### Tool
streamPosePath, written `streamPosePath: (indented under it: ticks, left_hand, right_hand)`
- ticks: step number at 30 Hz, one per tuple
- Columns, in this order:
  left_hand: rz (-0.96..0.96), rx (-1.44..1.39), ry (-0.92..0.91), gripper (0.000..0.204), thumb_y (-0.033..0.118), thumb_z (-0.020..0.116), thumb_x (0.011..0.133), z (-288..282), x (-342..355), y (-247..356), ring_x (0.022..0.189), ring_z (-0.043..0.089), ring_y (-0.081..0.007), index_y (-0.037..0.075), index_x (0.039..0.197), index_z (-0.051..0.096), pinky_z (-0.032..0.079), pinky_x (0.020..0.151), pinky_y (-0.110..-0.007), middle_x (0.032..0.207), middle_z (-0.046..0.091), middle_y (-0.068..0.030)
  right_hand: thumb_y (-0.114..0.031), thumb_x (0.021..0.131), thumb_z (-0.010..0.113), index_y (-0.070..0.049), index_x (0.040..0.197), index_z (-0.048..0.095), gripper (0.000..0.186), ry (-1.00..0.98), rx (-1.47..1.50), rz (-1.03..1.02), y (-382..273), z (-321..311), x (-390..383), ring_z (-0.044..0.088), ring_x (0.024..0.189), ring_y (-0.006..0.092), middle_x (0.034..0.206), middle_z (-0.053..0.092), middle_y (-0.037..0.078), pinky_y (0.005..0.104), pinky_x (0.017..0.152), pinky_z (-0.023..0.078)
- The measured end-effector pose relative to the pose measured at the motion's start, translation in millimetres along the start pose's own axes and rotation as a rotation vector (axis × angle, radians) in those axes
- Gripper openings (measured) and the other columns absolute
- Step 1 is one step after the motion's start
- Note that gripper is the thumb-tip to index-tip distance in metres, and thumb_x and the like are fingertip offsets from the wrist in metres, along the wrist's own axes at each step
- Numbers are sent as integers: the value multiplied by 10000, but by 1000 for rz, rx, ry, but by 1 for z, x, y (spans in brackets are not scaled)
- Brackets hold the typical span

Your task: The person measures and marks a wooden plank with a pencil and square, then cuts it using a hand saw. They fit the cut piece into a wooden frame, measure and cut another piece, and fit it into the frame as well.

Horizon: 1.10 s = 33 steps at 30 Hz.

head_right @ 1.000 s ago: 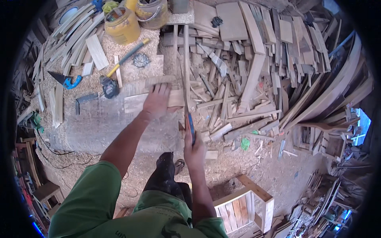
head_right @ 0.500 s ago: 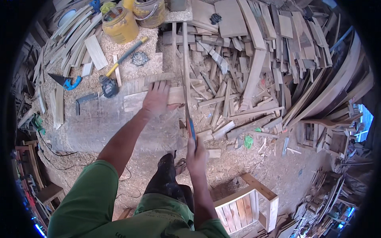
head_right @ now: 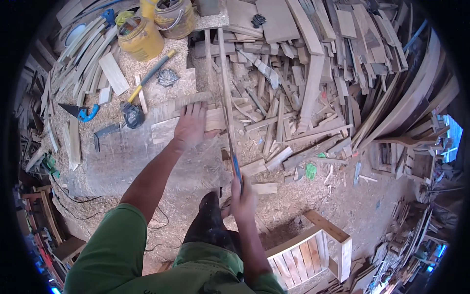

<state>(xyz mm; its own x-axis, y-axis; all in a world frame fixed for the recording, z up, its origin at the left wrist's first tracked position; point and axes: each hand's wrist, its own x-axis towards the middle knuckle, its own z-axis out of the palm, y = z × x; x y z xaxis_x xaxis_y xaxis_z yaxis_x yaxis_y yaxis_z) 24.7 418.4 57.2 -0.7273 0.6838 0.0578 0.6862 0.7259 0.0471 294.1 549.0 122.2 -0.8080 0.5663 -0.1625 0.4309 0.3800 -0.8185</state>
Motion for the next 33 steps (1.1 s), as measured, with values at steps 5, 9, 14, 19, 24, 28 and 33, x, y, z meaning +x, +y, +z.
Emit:
streamPosePath:
  ticks: [5,9,14,19,24,28,33]
  left_hand:
    - [26,37,109,1151,757,772,865,1,2,-7,1306,527,-399,-118,1570,525,403,1176,-561,1394,582,-234]
    - [58,-1,138,1142,761,773,861,6,11,2,1307,525,-400,-106,1564,530,397,1174,-562,1388,584,-229]
    - [40,-14,62,1112,734,797,857,6,6,1,1328,519,-410,-92,1554,534,384,1184,-576,1412,576,-236]
    - [49,53,81,1119,750,760,892,9,3,-5,1412,493,-421,-114,1560,514,378,1206,-586,1486,562,-255]
    - [64,29,79,1140,725,799,863,12,12,7,1357,506,-424,-109,1576,489,363,1209,-592,1446,554,-244]
    - [16,-35,23,1152,719,810,852,7,11,2,1330,502,-430,-108,1582,478,363,1197,-600,1424,541,-241]
    - [18,9,47,1136,715,805,860,8,6,-2,1326,506,-445,-110,1572,484,368,1186,-605,1450,529,-253]
  right_hand:
    - [-266,1148,567,18,1349,745,392,31,-13,16,36,-49,-125,796,711,288,778,729,198,426,657,591]
    - [-361,1141,630,-58,1421,708,420,-5,38,56,-6,14,35,770,806,497,873,767,254,538,728,599]
    - [-348,1142,633,-30,1399,705,416,-39,69,97,-10,4,17,781,859,477,940,768,272,524,761,601]
    - [-255,1125,629,40,1373,700,391,22,72,40,15,-53,-108,822,830,367,891,770,239,449,786,632]
    - [-382,1125,651,-21,1421,690,468,-16,2,58,-3,13,41,781,765,423,805,740,234,503,707,605]
    - [-367,1112,684,-63,1383,701,407,-31,0,49,-12,4,35,765,820,486,875,760,249,556,731,603]
    - [-352,1086,734,-81,1380,711,401,52,149,123,5,-64,-127,796,915,489,994,796,250,546,807,651]
